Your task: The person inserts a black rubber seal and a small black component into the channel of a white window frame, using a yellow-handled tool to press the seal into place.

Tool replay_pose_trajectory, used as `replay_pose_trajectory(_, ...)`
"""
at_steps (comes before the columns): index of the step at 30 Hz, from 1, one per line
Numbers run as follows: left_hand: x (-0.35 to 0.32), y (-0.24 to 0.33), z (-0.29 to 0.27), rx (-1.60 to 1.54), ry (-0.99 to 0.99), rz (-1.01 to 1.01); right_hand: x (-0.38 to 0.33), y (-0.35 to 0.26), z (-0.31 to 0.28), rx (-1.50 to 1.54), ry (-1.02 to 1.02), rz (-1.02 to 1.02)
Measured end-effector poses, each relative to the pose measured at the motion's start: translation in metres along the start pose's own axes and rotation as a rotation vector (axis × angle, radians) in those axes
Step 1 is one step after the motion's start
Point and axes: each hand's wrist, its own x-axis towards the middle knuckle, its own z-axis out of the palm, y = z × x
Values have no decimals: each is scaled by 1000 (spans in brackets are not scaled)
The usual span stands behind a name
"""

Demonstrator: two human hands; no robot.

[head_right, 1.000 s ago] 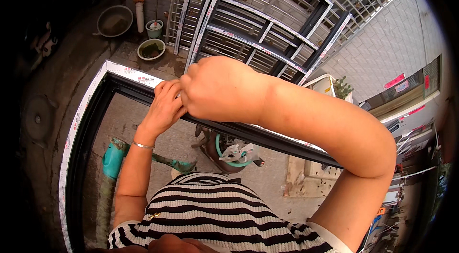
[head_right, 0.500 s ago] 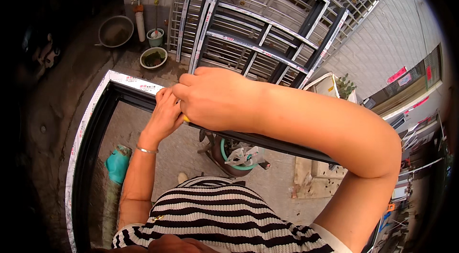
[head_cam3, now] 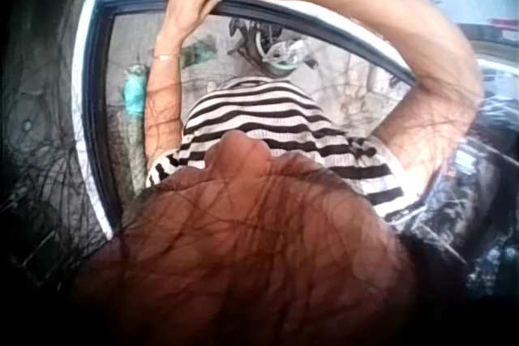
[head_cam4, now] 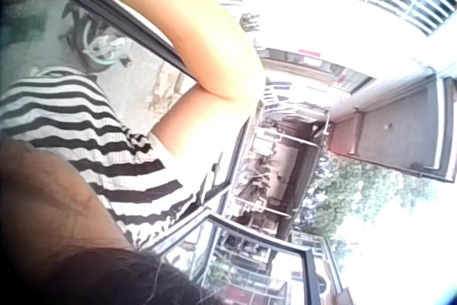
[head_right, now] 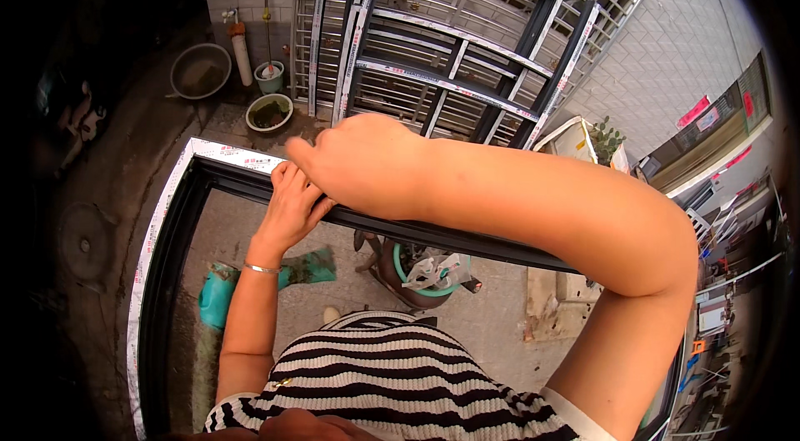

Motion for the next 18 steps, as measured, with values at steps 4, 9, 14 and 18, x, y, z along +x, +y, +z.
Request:
replay_pose_trajectory(4, -2, -1, -3, -13, -3, -15, -3, -12, 4, 279, 30, 100)
replay_pose_trajectory(9, -4, -4, 0, -16, 48, 12, -5, -13, -3, 195, -97, 18)
replay_pose_trajectory(14, -1, 0, -1, -22, 32, -1, -3, -9, 0, -174, 104, -213)
replay_pose_trajectory(18, -4, -1, -1, -46, 51, -21, 4, -11, -13, 129, 25, -49)
